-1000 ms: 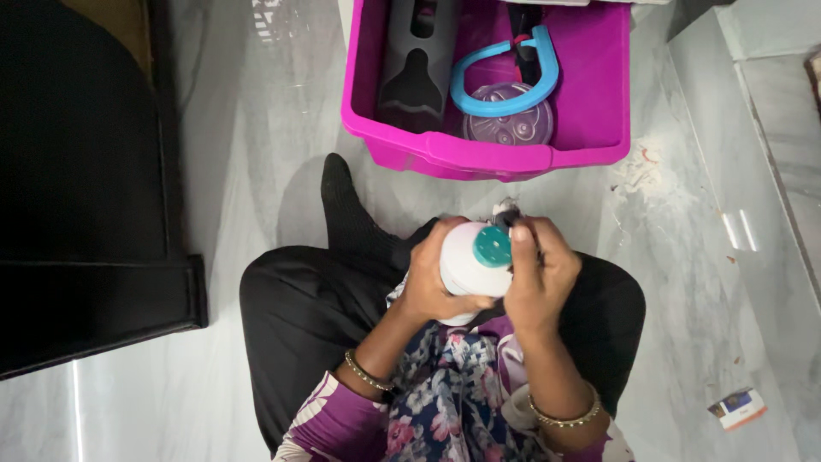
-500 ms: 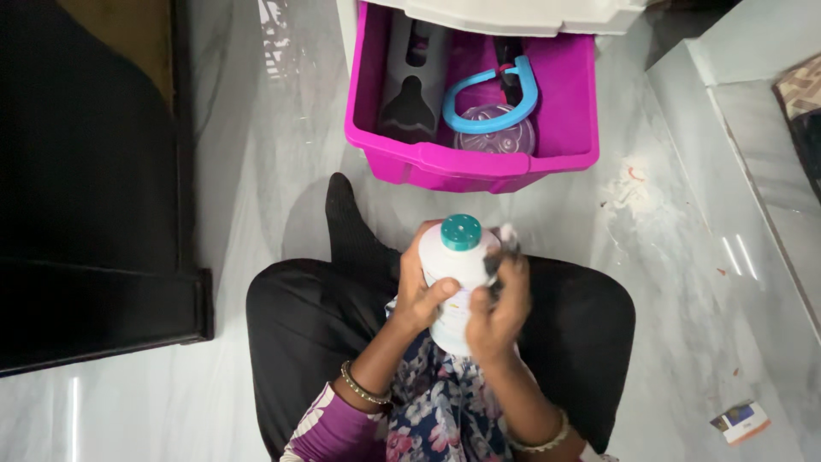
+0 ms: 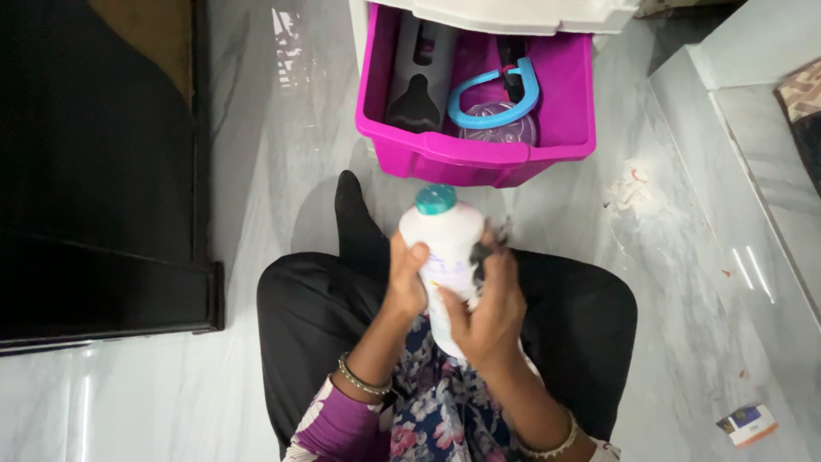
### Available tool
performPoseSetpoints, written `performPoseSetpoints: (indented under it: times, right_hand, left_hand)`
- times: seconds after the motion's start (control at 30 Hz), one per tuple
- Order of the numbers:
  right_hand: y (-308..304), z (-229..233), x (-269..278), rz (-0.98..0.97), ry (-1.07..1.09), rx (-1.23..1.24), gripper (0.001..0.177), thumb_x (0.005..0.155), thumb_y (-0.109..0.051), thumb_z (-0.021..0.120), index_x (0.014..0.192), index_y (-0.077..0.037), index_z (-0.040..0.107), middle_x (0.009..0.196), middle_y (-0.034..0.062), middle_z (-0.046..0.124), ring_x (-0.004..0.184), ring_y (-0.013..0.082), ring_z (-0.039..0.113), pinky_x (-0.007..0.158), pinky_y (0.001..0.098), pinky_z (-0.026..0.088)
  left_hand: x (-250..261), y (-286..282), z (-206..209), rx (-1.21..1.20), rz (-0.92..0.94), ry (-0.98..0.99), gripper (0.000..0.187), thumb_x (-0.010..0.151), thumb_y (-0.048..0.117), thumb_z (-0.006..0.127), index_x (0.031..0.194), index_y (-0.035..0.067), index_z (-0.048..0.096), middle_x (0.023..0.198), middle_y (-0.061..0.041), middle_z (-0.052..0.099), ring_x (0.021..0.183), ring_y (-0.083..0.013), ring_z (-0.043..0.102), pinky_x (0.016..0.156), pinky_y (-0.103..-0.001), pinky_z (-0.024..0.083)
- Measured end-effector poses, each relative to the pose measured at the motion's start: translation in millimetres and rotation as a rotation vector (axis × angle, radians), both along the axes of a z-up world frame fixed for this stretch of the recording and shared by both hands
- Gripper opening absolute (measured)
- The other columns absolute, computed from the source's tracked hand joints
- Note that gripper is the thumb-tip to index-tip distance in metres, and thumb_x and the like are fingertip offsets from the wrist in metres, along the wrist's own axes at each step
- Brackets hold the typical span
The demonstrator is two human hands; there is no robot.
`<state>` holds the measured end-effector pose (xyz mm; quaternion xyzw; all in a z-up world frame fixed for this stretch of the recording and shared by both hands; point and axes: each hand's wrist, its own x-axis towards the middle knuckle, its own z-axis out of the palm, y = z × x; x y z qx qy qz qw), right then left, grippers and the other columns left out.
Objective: The person sits on the floor and wipes a hairbrush, a plastic container, a blue plastic ring, and a white bottle with a cloth. After wiping each item, the person places it into a pink drawer of a multi-drawer unit and then wipes the exterior of the drawer unit.
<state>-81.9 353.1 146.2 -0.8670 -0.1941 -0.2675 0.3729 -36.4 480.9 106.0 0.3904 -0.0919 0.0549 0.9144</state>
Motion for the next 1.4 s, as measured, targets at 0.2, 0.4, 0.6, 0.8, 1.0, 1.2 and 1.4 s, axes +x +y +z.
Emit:
performPoseSetpoints:
  times: [0.2, 0.4, 0.6, 0.8, 1.0, 1.2, 1.4]
  right_hand:
    - [2, -35, -53, 0.008, 0.062, -0.178, 0.093, 0.085, -0.045, 0.081, 0.147, 0.008, 0.038, 0.13, 0.0378, 0.047, 0.112, 0.05, 0.06, 0.086, 0.051, 0.057]
    - [-15, -44, -56, 0.12, 0.142, 0.05, 0.099, 0.077, -0.042, 0.083, 0.15, 0.005, 0.037, 0.131, 0.029, 0.053, 0.115, 0.04, 0.064, 0.093, 0.0471, 0.056]
    - [-14, -26, -36, 0.106, 0.39, 0.182, 0.097, 0.07, -0.03, 0.088, 0.145, 0.008, 0.04, 0.122, 0.0257, 0.067, 0.106, 0.0343, 0.073, 0.087, 0.0417, 0.059]
    - [-6, -10, -32, -0.091, 0.291, -0.02, 0.093, 0.071, -0.024, 0.083, 0.148, 0.006, 0.041, 0.13, 0.0302, 0.058, 0.114, 0.0409, 0.067, 0.091, 0.044, 0.058]
    - [10, -17, -59, 0.151, -0.036, -0.279, 0.057, 0.097, -0.03, 0.062, 0.147, -0.004, 0.052, 0.153, 0.0297, 0.041, 0.143, 0.0537, 0.038, 0.119, 0.0614, 0.035]
    - [-7, -16, -32, 0.222, -0.069, -0.285, 0.041, 0.104, -0.031, 0.049, 0.133, -0.01, 0.07, 0.161, 0.0128, 0.042, 0.149, 0.0483, 0.032, 0.125, 0.0638, 0.02]
    - [-19, 19, 15, 0.26, -0.109, 0.014, 0.041, 0.113, -0.036, 0.045, 0.137, -0.009, 0.065, 0.166, 0.017, 0.037, 0.161, 0.0375, 0.028, 0.133, 0.0548, 0.012]
  left_hand:
    - [8, 30, -28, -0.126, 0.047, 0.051, 0.077, 0.097, 0.054, 0.063, 0.139, -0.009, 0.051, 0.118, -0.021, 0.069, 0.101, -0.0274, 0.071, 0.09, -0.041, 0.058]
    - [9, 28, -49, -0.361, -0.049, 0.081, 0.078, 0.107, 0.06, 0.047, 0.141, -0.009, 0.054, 0.117, -0.022, 0.071, 0.098, -0.0294, 0.072, 0.087, -0.042, 0.059]
    - [-1, 11, -44, -0.292, -0.156, 0.031, 0.08, 0.105, 0.059, 0.053, 0.144, -0.01, 0.049, 0.127, -0.023, 0.068, 0.11, -0.0308, 0.07, 0.098, -0.043, 0.056]
    - [-49, -12, -19, 0.352, 0.047, 0.06, 0.103, 0.088, 0.042, 0.077, 0.16, 0.0, 0.017, 0.152, -0.02, 0.046, 0.145, -0.0263, 0.044, 0.122, -0.04, 0.035]
    - [-42, 4, -31, -0.076, -0.064, 0.068, 0.109, 0.087, 0.054, 0.073, 0.164, 0.001, 0.017, 0.152, -0.017, 0.046, 0.137, -0.027, 0.049, 0.115, -0.042, 0.039]
    - [-42, 2, -40, 0.253, -0.205, 0.077, 0.108, 0.091, 0.062, 0.063, 0.169, 0.002, 0.018, 0.163, -0.015, 0.043, 0.153, -0.0238, 0.043, 0.128, -0.037, 0.034]
    - [-52, -2, -36, -0.067, -0.446, 0.078, 0.126, 0.074, 0.05, 0.081, 0.168, 0.003, 0.012, 0.163, -0.017, 0.036, 0.15, -0.0265, 0.037, 0.126, -0.039, 0.029]
